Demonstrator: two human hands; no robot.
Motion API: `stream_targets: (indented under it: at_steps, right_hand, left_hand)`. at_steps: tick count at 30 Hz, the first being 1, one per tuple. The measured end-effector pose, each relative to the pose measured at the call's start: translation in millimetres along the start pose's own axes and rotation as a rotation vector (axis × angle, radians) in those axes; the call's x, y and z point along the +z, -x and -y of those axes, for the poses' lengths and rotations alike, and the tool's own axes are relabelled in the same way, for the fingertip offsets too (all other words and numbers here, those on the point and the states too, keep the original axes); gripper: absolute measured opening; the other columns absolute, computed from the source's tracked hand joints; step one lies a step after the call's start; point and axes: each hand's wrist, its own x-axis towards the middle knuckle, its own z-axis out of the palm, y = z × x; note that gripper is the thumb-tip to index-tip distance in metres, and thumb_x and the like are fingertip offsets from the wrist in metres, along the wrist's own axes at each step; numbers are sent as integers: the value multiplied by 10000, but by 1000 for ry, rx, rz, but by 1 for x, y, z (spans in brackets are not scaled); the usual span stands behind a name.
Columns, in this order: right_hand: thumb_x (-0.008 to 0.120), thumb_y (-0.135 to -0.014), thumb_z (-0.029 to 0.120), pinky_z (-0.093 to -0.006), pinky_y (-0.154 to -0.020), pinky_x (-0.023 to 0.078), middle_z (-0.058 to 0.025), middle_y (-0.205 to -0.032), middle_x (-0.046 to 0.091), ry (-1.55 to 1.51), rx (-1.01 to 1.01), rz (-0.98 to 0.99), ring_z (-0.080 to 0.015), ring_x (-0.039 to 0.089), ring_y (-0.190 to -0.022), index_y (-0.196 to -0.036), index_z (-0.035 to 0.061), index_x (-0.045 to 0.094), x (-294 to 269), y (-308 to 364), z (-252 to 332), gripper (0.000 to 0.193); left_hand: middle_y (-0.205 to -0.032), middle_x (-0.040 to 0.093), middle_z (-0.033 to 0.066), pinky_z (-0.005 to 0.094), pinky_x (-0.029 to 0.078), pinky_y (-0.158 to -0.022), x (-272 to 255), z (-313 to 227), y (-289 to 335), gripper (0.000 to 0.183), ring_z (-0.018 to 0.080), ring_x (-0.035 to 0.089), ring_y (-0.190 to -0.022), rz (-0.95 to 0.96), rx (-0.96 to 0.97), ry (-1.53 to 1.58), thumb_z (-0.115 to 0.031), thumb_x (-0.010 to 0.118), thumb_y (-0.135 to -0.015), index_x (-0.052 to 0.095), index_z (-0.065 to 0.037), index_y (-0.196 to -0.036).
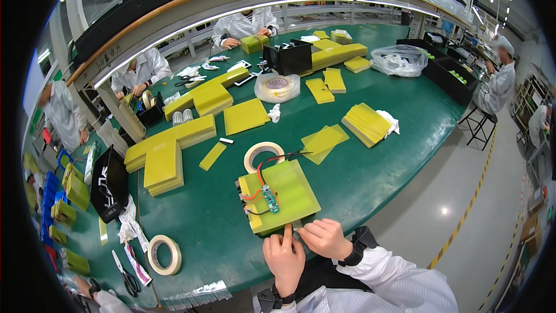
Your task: The recorder cuts adhesive tape and applies it to electronic components as part of a factory assembly line process.
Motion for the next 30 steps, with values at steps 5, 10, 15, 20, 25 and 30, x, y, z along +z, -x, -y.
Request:
stream_targets:
  at_steps: [5,10,15,20,25,30]
  right_hand:
    - [700,-624,88,-270,-467,396,24,-697,551,61,29,-37,-127,520,-559,-813,76,663,0,2,0,193]
    - [653,-642,114,-255,-485,394,39,-700,520,97,53,-17,-117,507,-581,-909,79,671,1,1,1,270]
    - [669,-632,103,-259,-474,400,46,-682,518,132,64,0,-117,504,-559,-924,87,680,1,1,2,292]
    - [644,-609,108,-254,-480,408,49,-695,526,169,75,-4,-117,508,-567,-933,89,682,2,0,3,326]
    - [606,-634,124,-245,-495,403,42,-711,510,174,75,19,-113,511,-604,-962,74,669,1,-1,3,338]
    - [573,-662,137,-239,-510,399,33,-732,498,179,77,41,-109,515,-645,-993,57,654,2,0,3,350]
  left_hand:
    - [-734,473,97,389,405,-648,-3,-3,-1,399,269,482,-714,29,-18,28,-48,580,-727,630,-48,-1123]
    - [-735,475,98,389,406,-651,-2,-2,-1,399,269,482,-714,35,-22,21,-46,579,-726,628,-41,-1122]
    - [-736,477,99,389,408,-648,-1,-2,-1,402,270,483,-714,31,-18,24,-42,576,-725,627,-39,-1123]
    - [-739,478,102,390,412,-648,-2,-2,0,407,273,484,-715,35,-24,24,-41,574,-723,626,-44,-1127]
    - [-747,483,107,392,414,-651,-3,-3,-1,411,275,487,-721,41,-32,24,-40,573,-722,624,-45,-1130]
    - [-753,486,106,392,414,-652,-3,-3,0,418,275,489,-727,39,-20,23,-41,576,-723,618,-47,-1139]
